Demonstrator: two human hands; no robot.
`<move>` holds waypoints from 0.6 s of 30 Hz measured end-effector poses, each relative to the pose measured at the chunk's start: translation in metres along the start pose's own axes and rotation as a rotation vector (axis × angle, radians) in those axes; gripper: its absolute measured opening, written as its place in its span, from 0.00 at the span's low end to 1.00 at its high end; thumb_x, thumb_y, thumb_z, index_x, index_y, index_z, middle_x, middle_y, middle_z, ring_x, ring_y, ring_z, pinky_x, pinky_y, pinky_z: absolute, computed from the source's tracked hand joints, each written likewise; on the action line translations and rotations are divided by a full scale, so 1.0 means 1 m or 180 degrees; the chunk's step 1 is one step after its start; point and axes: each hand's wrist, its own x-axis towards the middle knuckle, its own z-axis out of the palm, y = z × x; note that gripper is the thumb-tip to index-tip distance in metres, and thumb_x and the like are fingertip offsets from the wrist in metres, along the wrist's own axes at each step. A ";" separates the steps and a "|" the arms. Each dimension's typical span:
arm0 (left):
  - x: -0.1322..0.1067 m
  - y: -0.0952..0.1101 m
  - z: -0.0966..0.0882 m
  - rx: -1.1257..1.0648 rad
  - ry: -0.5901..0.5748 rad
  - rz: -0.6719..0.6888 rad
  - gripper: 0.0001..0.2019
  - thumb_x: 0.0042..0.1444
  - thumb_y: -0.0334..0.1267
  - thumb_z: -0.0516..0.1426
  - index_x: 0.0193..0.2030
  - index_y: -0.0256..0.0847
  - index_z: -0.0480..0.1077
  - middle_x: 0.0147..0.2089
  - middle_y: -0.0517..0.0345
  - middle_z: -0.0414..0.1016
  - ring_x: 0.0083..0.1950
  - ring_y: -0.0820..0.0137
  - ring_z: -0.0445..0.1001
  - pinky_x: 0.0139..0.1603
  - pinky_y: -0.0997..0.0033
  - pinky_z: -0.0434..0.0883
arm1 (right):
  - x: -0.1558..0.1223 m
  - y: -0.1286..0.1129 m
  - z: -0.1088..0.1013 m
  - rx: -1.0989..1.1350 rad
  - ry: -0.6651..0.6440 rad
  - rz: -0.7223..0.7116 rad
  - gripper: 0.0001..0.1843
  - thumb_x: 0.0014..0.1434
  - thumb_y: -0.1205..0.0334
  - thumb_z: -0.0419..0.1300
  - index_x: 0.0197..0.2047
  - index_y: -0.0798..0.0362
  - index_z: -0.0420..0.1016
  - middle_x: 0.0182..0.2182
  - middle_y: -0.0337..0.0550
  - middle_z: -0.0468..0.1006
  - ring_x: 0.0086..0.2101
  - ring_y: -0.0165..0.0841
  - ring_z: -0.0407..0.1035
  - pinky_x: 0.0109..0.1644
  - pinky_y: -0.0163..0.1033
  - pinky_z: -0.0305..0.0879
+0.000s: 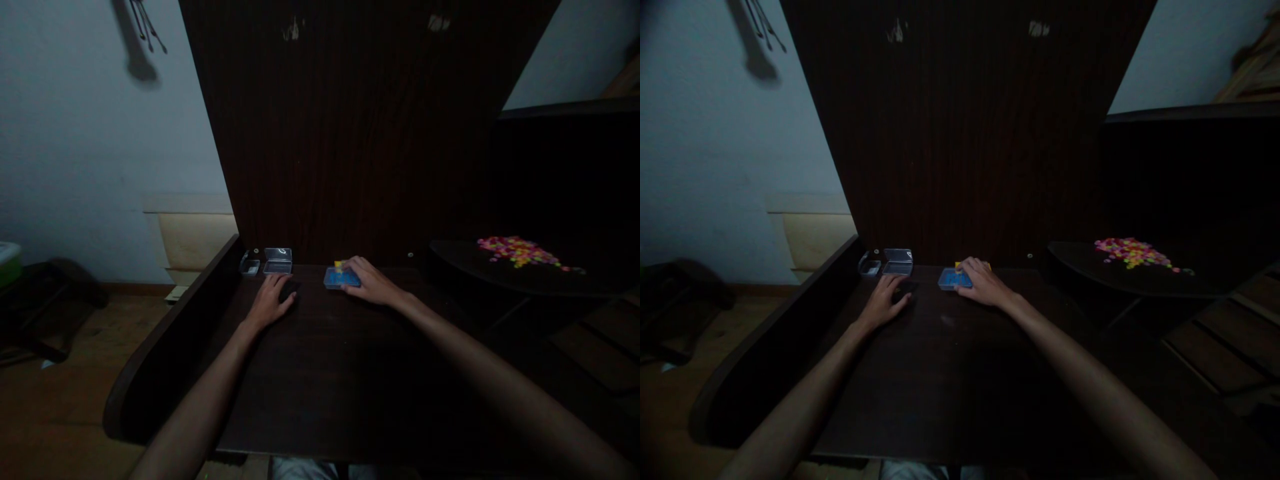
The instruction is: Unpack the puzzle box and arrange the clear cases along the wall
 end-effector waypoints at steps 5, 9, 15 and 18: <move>-0.006 0.037 0.008 -0.0737 -0.0268 -0.0181 0.39 0.52 0.51 0.63 0.67 0.42 0.54 0.65 0.46 0.62 0.64 0.54 0.63 0.66 0.50 0.62 | -0.007 -0.038 0.014 0.0281 -0.0275 -0.0373 0.19 0.58 0.58 0.61 0.51 0.53 0.67 0.48 0.50 0.69 0.48 0.41 0.65 0.53 0.48 0.65; -0.009 0.050 0.013 -0.1198 -0.0551 -0.0115 0.33 0.51 0.51 0.65 0.61 0.43 0.62 0.60 0.49 0.69 0.59 0.58 0.70 0.61 0.56 0.68 | -0.008 -0.053 0.017 0.0216 -0.0409 -0.0671 0.21 0.57 0.56 0.62 0.52 0.55 0.69 0.49 0.53 0.70 0.48 0.41 0.65 0.53 0.47 0.65; -0.009 0.052 0.011 -0.1253 -0.0537 -0.0092 0.30 0.48 0.49 0.67 0.56 0.41 0.68 0.54 0.47 0.73 0.55 0.57 0.72 0.58 0.56 0.69 | -0.011 -0.059 0.019 -0.0442 -0.0716 -0.0855 0.24 0.60 0.54 0.60 0.57 0.56 0.68 0.51 0.55 0.71 0.48 0.43 0.68 0.50 0.48 0.67; -0.009 0.053 0.013 -0.1222 -0.0597 -0.0058 0.30 0.49 0.48 0.67 0.57 0.42 0.68 0.55 0.48 0.73 0.55 0.57 0.72 0.59 0.55 0.69 | -0.014 -0.059 0.025 -0.0822 -0.0831 -0.0886 0.25 0.61 0.54 0.58 0.58 0.55 0.67 0.51 0.56 0.72 0.47 0.43 0.68 0.46 0.47 0.69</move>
